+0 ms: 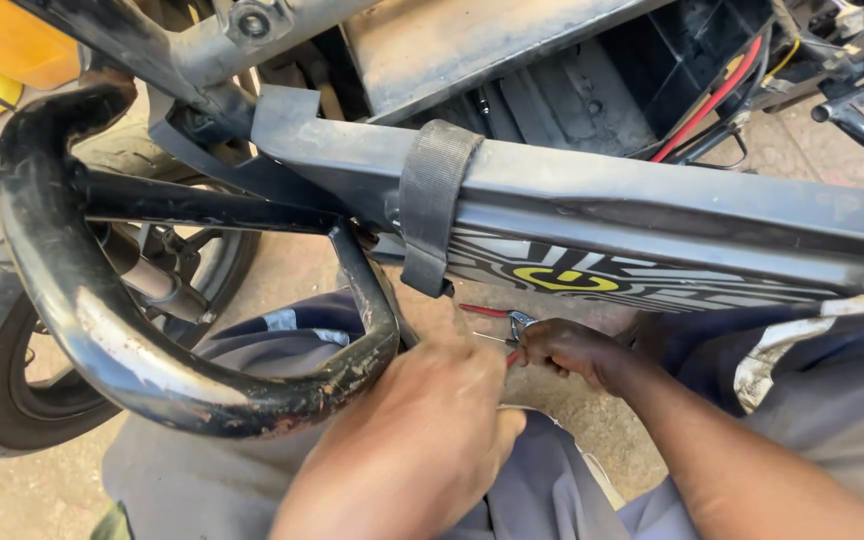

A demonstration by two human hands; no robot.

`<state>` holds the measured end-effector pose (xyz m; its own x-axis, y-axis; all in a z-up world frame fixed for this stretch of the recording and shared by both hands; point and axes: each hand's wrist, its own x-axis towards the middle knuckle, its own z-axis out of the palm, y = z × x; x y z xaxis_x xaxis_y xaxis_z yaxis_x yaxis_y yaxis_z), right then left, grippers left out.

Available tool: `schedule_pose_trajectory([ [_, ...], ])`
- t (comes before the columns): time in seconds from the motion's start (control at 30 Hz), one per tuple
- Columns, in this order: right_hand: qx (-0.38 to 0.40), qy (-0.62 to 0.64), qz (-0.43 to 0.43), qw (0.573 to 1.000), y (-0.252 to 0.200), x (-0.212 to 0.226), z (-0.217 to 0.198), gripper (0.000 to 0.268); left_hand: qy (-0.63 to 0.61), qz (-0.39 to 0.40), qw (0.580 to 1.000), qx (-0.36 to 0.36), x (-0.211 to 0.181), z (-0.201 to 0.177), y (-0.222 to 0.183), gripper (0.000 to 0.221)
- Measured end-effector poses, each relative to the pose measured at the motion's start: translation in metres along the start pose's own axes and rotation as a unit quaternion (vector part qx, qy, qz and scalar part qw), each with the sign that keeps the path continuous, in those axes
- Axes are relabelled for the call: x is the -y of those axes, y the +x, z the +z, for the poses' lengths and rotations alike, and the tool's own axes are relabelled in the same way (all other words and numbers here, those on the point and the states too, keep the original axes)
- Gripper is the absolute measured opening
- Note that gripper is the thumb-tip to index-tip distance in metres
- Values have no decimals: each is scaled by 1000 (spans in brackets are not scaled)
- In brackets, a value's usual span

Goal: Repair the handlebar switch assembly of a motorcycle by disassembling it with a screwdriver and inspecting the wiring.

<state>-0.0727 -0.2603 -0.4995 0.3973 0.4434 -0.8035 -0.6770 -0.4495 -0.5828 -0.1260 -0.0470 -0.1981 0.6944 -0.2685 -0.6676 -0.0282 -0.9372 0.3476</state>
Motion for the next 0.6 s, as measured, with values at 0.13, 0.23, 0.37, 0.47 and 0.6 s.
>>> schedule_pose_trajectory([
  [0.13, -192, -229, 64, 952, 58, -30, -21, 18, -68, -222, 967, 108, 9, -28, -33, 40],
  [0.23, -205, -360, 80, 907, 90, -66, -26, 21, 129, -24, 904, -407, 82, 85, -2, 73],
  [0.37, -178, -432, 63, 882, 127, -96, -25, 23, -541, -108, 749, -367, 85, 62, 31, 80],
  [0.47, -173, -515, 80, 836, 141, -95, -18, 34, -181, 7, 900, -397, 79, 13, 12, 92],
  [0.6, -158, -556, 134, 805, 169, -94, -14, 44, -180, -82, 898, -393, 79, 17, 20, 35],
])
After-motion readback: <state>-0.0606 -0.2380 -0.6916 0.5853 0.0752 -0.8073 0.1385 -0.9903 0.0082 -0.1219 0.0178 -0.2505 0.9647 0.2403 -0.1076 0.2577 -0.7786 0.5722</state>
